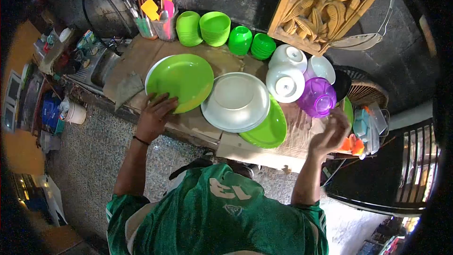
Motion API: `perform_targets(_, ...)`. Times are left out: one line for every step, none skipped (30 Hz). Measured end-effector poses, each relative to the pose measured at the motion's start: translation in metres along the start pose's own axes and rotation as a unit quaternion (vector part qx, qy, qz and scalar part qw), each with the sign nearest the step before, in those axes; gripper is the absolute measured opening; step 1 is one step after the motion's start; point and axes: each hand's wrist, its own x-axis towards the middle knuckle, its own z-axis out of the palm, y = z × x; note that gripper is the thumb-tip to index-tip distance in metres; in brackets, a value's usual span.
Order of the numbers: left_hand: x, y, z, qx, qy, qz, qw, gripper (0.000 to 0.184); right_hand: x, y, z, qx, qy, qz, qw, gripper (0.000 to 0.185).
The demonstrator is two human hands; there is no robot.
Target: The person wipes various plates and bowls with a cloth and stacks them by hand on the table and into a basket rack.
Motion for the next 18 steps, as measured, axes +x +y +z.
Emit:
perform_targets(-0.001, -0.003, 0.001, -0.022, 0.022, 0.017, 0.999, 0.043, -0.01, -0.015, 0.016, 0.021, -0.009, -0.021, 1.0, 0.02)
perform_targets(-0.003, -0.006, 0.003, -0.044, 0.044, 0.033, 0.998, 0.04, -0.021, -0.029, 0.033, 0.041, -0.019, -0.043, 0.998, 0.022)
perform_targets(-0.005, -0.009, 0.006, -0.045, 0.044, 0.037, 0.997, 0.04, -0.034, -0.042, 0.043, 0.056, -0.054, 0.005, 0.997, 0.022)
perform_targets(-0.006, -0.012, 0.01, -0.07, 0.082, 0.048, 0.993, 0.038, -0.048, -0.051, 0.049, 0.071, -0.089, 0.053, 0.992, 0.023)
perform_targets(-0.007, -0.014, 0.014, -0.095, 0.12, 0.058, 0.986, 0.036, -0.059, -0.053, 0.055, 0.059, -0.127, 0.06, 0.988, 0.02)
perform_targets(-0.008, -0.015, 0.018, -0.097, 0.122, 0.062, 0.986, 0.036, -0.048, -0.077, 0.067, 0.052, -0.153, 0.019, 0.987, 0.015)
perform_targets(-0.009, -0.015, 0.021, -0.119, 0.127, 0.04, 0.984, 0.036, -0.054, -0.086, 0.074, 0.039, -0.163, 0.017, 0.986, 0.014)
perform_targets(-0.009, -0.013, 0.023, -0.141, 0.131, 0.018, 0.981, 0.037, -0.06, -0.093, 0.079, 0.026, -0.173, 0.016, 0.984, 0.014)
perform_targets(-0.007, -0.009, 0.02, -0.143, 0.133, 0.019, 0.981, 0.037, -0.065, -0.098, 0.084, 0.037, -0.182, 0.023, 0.982, 0.014)
perform_targets(-0.005, -0.004, 0.011, -0.141, 0.117, 0.026, 0.983, 0.04, -0.07, -0.104, 0.089, 0.049, -0.191, 0.03, 0.98, 0.015)
perform_targets(-0.003, -0.002, 0.006, -0.139, 0.101, 0.033, 0.985, 0.042, -0.073, -0.109, 0.093, 0.049, -0.2, 0.041, 0.978, 0.016)
perform_targets(-0.003, -0.003, 0.005, -0.14, 0.104, 0.034, 0.984, 0.042, -0.073, -0.119, 0.097, 0.042, -0.208, 0.052, 0.976, 0.014)
perform_targets(-0.003, -0.004, 0.004, -0.138, 0.101, 0.051, 0.984, 0.044, -0.076, -0.121, 0.1, 0.052, -0.213, 0.051, 0.974, 0.014)
perform_targets(-0.002, -0.006, 0.003, -0.135, 0.099, 0.068, 0.983, 0.045, -0.079, -0.123, 0.104, 0.063, -0.218, 0.05, 0.973, 0.014)
perform_targets(-0.002, -0.007, 0.0, -0.135, 0.101, 0.07, 0.983, 0.045, -0.079, -0.126, 0.106, 0.064, -0.225, 0.05, 0.971, 0.015)
perform_targets(-0.004, -0.009, -0.002, -0.126, 0.103, 0.083, 0.983, 0.043, -0.079, -0.128, 0.109, 0.064, -0.224, 0.049, 0.971, 0.015)
perform_targets(-0.006, -0.011, -0.004, -0.118, 0.105, 0.096, 0.983, 0.042, -0.08, -0.129, 0.112, 0.07, -0.227, 0.045, 0.97, 0.015)
perform_targets(-0.01, -0.013, -0.003, -0.118, 0.106, 0.096, 0.983, 0.042, -0.08, -0.131, 0.115, 0.077, -0.23, 0.042, 0.969, 0.016)
